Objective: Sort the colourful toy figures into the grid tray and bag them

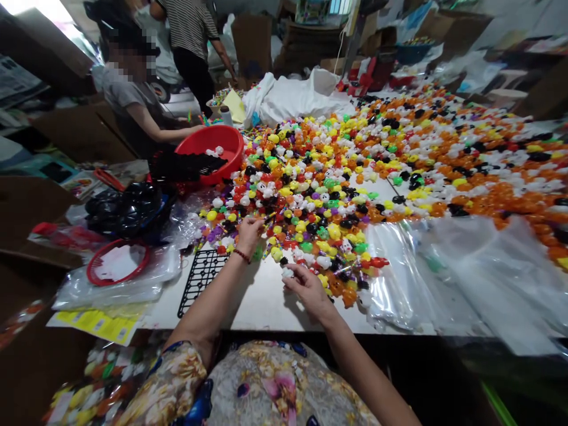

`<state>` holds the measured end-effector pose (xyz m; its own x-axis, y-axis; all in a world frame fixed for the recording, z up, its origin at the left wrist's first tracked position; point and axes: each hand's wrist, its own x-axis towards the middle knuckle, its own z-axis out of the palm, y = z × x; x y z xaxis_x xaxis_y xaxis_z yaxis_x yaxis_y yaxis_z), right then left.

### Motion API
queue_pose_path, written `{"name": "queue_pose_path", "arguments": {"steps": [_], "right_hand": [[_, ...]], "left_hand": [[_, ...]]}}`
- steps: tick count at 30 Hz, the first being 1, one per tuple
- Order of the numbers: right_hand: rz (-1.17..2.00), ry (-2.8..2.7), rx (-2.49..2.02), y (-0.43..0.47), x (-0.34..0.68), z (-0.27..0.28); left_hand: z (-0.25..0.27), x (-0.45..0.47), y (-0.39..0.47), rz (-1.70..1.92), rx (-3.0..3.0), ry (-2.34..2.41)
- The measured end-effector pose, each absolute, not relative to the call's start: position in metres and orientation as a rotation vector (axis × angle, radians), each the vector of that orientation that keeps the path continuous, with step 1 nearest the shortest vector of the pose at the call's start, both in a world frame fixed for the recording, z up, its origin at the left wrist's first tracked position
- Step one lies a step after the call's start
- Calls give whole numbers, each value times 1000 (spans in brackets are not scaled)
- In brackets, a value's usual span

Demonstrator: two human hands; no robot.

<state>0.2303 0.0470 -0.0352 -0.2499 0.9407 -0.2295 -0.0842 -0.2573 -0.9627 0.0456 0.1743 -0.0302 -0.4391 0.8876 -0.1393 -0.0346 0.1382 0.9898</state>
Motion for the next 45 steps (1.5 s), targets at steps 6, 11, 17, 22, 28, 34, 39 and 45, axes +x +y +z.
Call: {"name": "queue_pose_path", "arguments": {"steps": [6, 11, 17, 22, 28, 34, 39, 45], "right_hand": [[1447, -1380, -1178, 52, 233, -26], [1396, -1449, -1208, 50, 228, -32], [1413, -1506, -1198, 42, 229, -40], [1457, -1517, -1193, 37, 230, -49], [1361, -1563, -1276, 34, 234, -64], [1396, -1578, -1270, 36, 240, -69], [1316, -1651, -1301, 31, 238, -73], [1204, -1783, -1271, 21, 236, -75]], "left_hand": [[-23, 39, 107, 1325, 606, 1202], [-16, 38, 76, 1245, 478, 1059], [-27, 51, 61, 1186, 687, 1201], [-38, 58, 62, 1106, 1040, 1320], [-42, 53, 73, 1160, 1141, 1418], [-22, 30, 114, 1339, 1321, 1675], [4, 10, 179, 1352, 1410, 1919], [13, 5, 233, 1199, 1386, 2053]]}}
